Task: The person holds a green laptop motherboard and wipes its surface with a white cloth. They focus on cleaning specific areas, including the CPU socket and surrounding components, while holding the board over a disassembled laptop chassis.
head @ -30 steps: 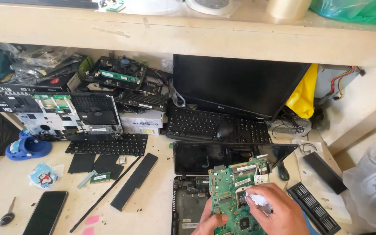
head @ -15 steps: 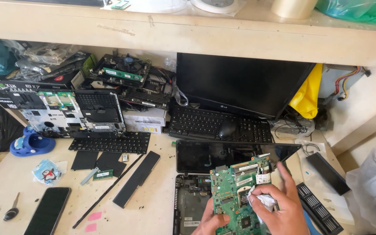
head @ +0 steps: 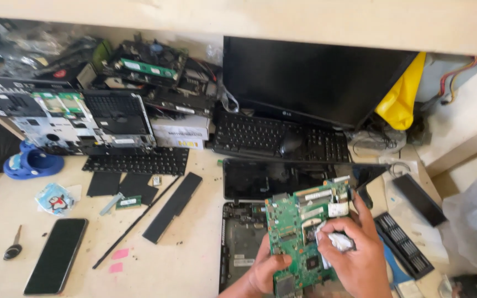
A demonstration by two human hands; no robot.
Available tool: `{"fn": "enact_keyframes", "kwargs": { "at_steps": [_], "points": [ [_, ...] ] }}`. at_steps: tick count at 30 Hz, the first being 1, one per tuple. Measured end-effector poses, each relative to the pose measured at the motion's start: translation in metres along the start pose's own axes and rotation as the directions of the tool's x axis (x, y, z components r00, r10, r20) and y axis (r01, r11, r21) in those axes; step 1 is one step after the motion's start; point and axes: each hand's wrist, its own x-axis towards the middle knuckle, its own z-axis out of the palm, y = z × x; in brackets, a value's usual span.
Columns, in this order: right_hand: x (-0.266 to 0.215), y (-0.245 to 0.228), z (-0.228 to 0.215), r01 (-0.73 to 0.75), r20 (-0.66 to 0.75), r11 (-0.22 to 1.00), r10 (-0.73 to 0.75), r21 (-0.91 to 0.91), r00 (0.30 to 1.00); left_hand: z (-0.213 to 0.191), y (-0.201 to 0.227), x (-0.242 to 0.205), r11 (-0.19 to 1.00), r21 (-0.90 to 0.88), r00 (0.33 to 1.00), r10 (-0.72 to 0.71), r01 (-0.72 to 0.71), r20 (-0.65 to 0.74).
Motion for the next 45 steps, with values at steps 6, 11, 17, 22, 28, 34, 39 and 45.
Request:
{"fn": "enact_keyframes", "kwargs": {
  "at_steps": [6, 11, 17, 22, 28, 34, 39, 45],
  "points": [
    [0.002, 0.001, 0.004, 0.059, -0.037, 0.998, -0.06, -0.025, 0.998, -0.001, -0.013, 0.025, 0.927, -0.341, 0.985, -0.17, 0.154, -0.018],
    [0.003, 0.024, -0.005, 0.049, 0.029, 0.998, -0.05, 0.028, 0.998, -0.023, -0.088, -0.027, 0.923, -0.275, 0.956, -0.291, 0.268, -0.043],
    [0.006, 0.022, -0.013, 0.098, 0.048, 0.979, -0.108, 0.18, 0.993, -0.025, -0.088, -0.037, 0.868, -0.303, 0.898, -0.432, 0.392, -0.076],
    [0.005, 0.02, 0.002, 0.218, -0.03, 0.975, -0.217, 0.038, 0.976, -0.018, -0.07, -0.024, 0.931, -0.282, 0.973, -0.224, 0.23, 0.054],
    [0.009, 0.025, 0.003, 0.207, -0.047, 0.978, -0.208, -0.017, 0.977, -0.017, -0.07, -0.024, 0.953, -0.238, 0.982, -0.19, 0.189, 0.018],
    [0.007, 0.025, 0.004, 0.191, 0.03, 0.976, -0.195, 0.106, 0.98, -0.017, -0.06, -0.018, 0.975, -0.152, 0.986, -0.158, 0.164, 0.054],
    [0.008, 0.022, 0.009, 0.245, -0.068, 0.969, -0.243, 0.025, 0.968, -0.017, -0.063, -0.016, 0.981, -0.153, 0.993, -0.111, 0.117, 0.047],
    [0.01, 0.02, 0.001, 0.172, 0.023, 0.979, -0.175, 0.111, 0.984, -0.017, -0.062, -0.016, 0.979, -0.154, 0.991, -0.13, 0.133, 0.029]
  ]
}}
